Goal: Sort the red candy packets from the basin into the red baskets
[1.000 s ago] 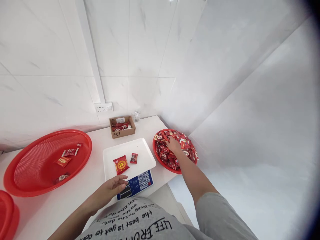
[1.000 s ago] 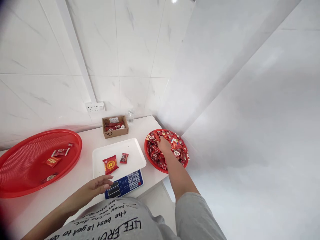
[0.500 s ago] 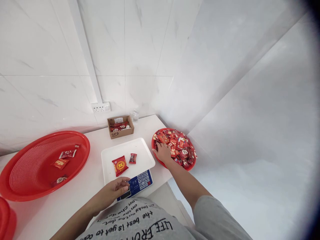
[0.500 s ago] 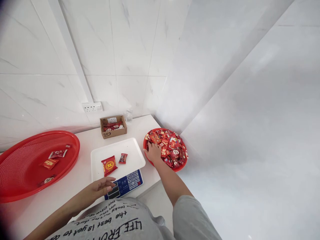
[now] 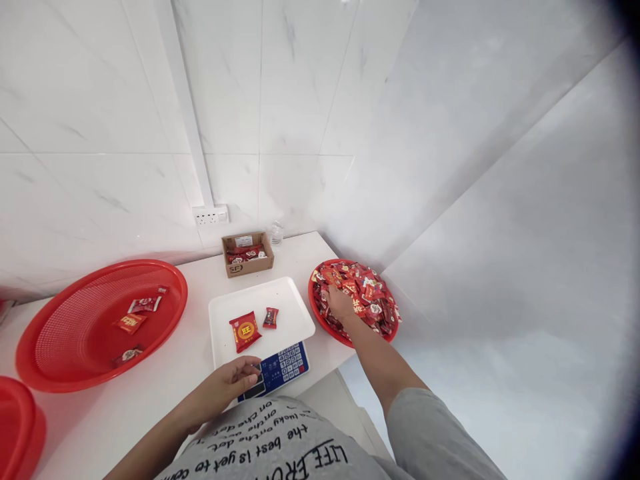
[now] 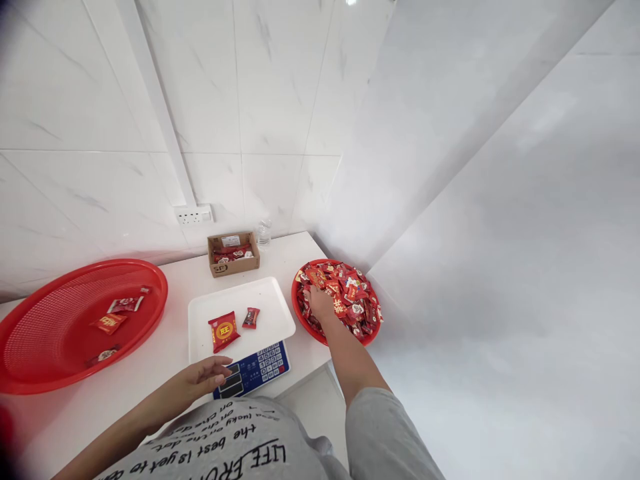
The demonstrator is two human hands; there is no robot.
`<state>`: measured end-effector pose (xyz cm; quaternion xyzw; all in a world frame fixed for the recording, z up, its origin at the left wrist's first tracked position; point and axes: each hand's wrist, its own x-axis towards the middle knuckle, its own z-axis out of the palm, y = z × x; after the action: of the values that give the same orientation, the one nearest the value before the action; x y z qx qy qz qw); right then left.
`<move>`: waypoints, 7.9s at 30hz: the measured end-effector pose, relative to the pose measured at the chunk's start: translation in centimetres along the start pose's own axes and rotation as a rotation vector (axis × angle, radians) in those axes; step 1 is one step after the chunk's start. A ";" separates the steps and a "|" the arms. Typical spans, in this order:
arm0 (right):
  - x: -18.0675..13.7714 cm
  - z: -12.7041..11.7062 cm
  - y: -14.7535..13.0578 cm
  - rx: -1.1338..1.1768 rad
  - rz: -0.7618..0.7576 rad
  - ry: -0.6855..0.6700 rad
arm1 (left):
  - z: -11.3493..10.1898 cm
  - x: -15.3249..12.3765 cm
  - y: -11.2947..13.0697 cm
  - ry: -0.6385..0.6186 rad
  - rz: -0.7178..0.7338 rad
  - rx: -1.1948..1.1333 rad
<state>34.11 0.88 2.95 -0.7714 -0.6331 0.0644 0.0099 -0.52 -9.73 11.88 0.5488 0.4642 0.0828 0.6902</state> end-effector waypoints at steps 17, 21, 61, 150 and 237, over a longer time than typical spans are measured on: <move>-0.5 0.1 -1.1 -0.028 -0.019 -0.065 | 0.2 0.2 0.4 -0.018 -0.007 0.054; -1.2 0.3 -1.0 -0.017 -0.130 -0.098 | 0.0 0.3 0.2 -0.010 0.015 0.089; 0.6 -1.1 2.2 0.793 0.282 0.482 | -0.2 1.1 -0.2 0.007 -0.010 0.108; -2.9 -2.2 -0.1 0.277 0.027 -0.148 | 4.6 8.1 -0.3 0.249 -0.278 -0.953; -11.3 0.6 -10.0 1.640 0.067 -0.771 | 3.9 8.8 -2.0 0.307 0.143 0.105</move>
<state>22.12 -8.21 4.32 -0.4654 -0.3252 0.7489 0.3416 6.50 -7.64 5.24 0.5966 0.5275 0.1903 0.5741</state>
